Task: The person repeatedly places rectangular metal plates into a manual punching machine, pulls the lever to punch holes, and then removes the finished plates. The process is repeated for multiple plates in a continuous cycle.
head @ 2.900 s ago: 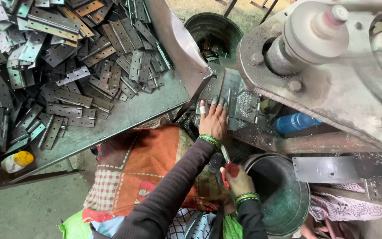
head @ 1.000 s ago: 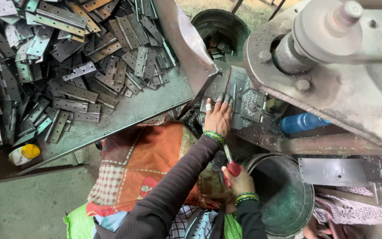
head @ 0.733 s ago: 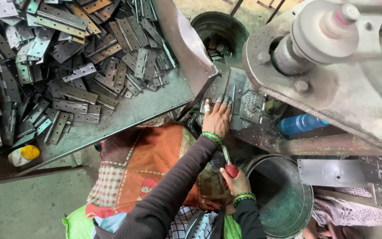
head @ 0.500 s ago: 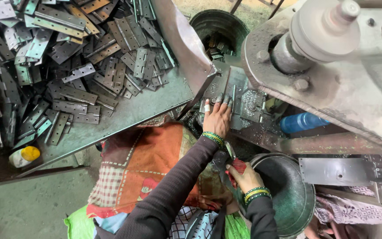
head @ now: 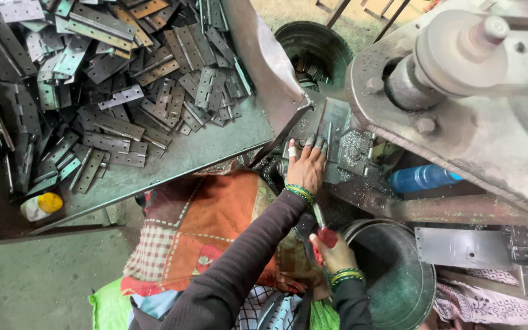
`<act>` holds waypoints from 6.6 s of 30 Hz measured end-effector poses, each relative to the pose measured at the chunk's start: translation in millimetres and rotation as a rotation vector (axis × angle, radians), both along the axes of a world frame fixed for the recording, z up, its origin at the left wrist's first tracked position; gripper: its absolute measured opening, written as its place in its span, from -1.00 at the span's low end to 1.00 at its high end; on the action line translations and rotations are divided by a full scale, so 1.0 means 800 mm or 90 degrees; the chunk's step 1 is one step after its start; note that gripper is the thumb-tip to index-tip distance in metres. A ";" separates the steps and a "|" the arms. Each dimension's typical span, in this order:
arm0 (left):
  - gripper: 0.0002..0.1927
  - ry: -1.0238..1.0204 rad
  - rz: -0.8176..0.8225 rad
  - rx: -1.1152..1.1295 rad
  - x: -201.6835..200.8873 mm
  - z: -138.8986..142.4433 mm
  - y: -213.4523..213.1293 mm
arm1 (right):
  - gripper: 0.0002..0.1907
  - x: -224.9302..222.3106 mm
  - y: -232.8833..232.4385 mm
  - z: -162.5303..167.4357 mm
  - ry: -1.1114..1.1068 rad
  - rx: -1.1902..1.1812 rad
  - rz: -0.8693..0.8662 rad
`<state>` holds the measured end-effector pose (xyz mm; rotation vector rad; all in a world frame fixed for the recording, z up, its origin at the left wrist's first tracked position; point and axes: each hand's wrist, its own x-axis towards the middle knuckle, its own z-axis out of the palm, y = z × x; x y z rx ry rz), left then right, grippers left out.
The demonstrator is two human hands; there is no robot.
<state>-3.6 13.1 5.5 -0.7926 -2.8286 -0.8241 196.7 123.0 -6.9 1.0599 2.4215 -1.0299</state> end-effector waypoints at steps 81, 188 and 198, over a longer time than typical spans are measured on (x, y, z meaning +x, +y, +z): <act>-0.17 -0.113 -0.043 -0.074 -0.061 -0.006 0.018 | -0.25 -0.005 -0.010 0.050 -0.087 0.004 0.008; -0.53 0.027 0.020 0.038 -0.004 0.006 -0.014 | -0.35 0.001 0.010 0.025 -0.001 0.107 0.094; -0.50 0.025 0.004 0.068 0.004 0.010 -0.025 | -0.40 0.025 0.005 -0.084 0.192 0.026 0.046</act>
